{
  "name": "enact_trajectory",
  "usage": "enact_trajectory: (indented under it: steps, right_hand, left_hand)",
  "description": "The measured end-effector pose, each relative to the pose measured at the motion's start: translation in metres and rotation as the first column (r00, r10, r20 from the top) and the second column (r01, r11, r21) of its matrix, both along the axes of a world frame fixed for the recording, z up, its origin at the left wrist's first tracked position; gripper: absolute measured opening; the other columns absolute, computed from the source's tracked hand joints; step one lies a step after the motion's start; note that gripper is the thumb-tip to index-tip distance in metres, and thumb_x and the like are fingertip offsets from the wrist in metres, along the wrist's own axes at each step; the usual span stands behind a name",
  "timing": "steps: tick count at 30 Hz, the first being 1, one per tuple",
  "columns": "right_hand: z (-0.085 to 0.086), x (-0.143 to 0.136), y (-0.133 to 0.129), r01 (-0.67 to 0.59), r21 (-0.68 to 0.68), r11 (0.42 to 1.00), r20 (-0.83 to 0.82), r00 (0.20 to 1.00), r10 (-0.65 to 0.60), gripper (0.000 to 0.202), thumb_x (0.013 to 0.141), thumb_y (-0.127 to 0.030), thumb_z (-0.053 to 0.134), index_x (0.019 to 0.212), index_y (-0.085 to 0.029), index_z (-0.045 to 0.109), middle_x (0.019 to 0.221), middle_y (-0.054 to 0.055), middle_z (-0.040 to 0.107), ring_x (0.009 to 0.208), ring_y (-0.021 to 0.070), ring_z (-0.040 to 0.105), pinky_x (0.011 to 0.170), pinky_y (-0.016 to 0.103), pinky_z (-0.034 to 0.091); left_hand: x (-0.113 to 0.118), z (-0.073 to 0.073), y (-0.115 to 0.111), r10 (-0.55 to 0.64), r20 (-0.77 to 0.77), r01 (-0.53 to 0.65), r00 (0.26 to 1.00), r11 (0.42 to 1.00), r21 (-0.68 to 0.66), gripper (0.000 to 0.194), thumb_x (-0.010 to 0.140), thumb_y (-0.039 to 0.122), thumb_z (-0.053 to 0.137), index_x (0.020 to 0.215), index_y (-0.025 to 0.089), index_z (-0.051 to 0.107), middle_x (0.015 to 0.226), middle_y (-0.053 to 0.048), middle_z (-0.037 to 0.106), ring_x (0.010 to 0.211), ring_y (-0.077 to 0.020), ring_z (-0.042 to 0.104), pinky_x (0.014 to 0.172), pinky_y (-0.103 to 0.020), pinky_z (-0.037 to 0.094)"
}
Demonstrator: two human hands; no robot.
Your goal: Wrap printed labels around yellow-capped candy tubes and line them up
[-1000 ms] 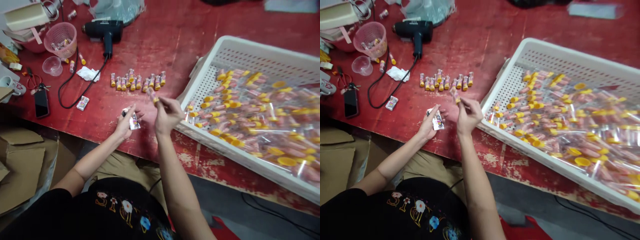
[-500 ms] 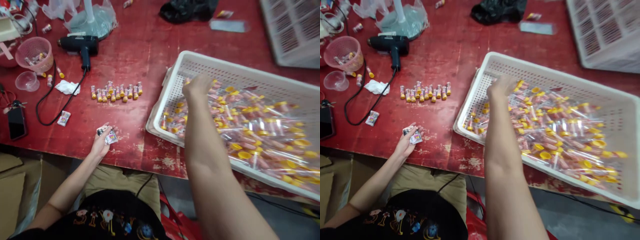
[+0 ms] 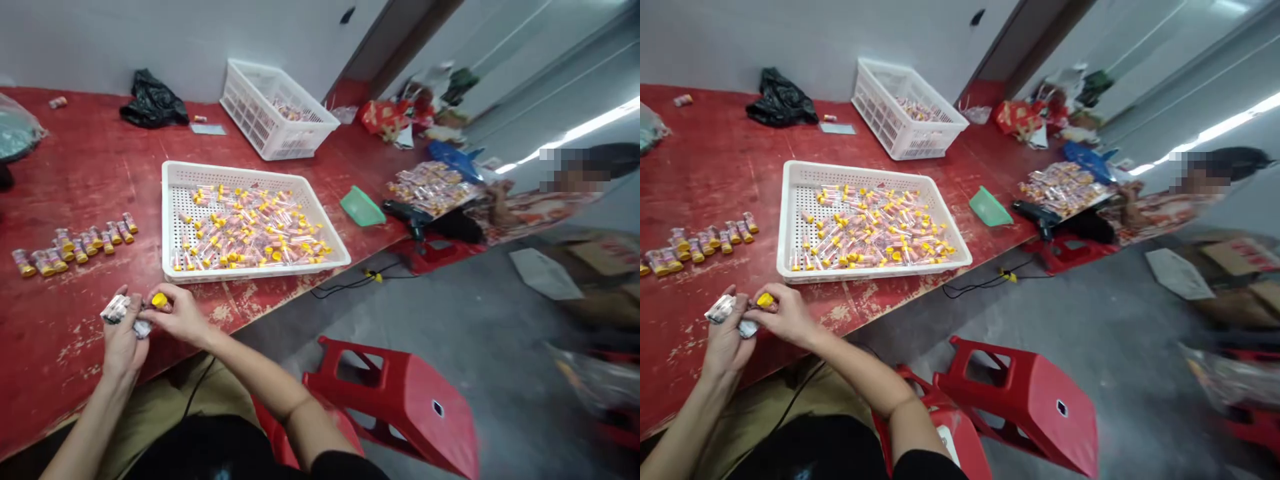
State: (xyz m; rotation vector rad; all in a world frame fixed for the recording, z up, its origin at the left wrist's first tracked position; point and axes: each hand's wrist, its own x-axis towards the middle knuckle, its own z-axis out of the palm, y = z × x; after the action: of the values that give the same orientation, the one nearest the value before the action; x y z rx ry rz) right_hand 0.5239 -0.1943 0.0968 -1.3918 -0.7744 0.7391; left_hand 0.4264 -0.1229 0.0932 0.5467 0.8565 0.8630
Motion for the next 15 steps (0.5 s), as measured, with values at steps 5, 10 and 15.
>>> enact_trajectory:
  steps: [5,10,15]
  right_hand:
    - [0.000,-0.018,-0.020,0.115,0.096,0.989,-0.186,0.978,-0.095,0.038,0.068,-0.045,0.085,0.083,-0.020,0.062,0.079,-0.003,0.061,0.072,0.0121,0.054,0.072,0.025,0.047]
    - [0.007,-0.016,-0.023,0.144,0.094,0.985,-0.244,0.962,-0.118,0.041,0.064,-0.050,0.086,0.084,-0.021,0.064,0.079,-0.004,0.064,0.073,0.0131,0.057,0.073,0.027,0.050]
    - [0.009,-0.024,-0.034,0.106,0.100,0.989,-0.242,0.967,-0.079,0.033,0.066,-0.045,0.086,0.080,-0.023,0.066,0.076,-0.006,0.063,0.071,0.0131,0.055,0.072,0.028,0.049]
  left_hand:
    - [-0.002,0.014,-0.022,0.071,-0.064,-0.063,0.995,0.991,0.121,0.072,0.039,0.030,0.102,0.103,0.017,0.070,0.080,0.004,0.069,0.070,-0.0075,0.064,0.070,-0.018,0.056]
    - [-0.008,0.023,-0.030,-0.025,-0.082,0.037,0.996,0.989,0.142,0.071,0.043,0.032,0.101,0.105,0.016,0.070,0.080,0.004,0.069,0.067,-0.0065,0.064,0.065,-0.016,0.053]
    - [-0.010,0.028,-0.036,-0.038,-0.078,0.047,0.996,0.992,0.120,0.065,0.045,0.028,0.100,0.101,0.017,0.069,0.081,0.005,0.068,0.064,-0.0054,0.062,0.059,-0.014,0.051]
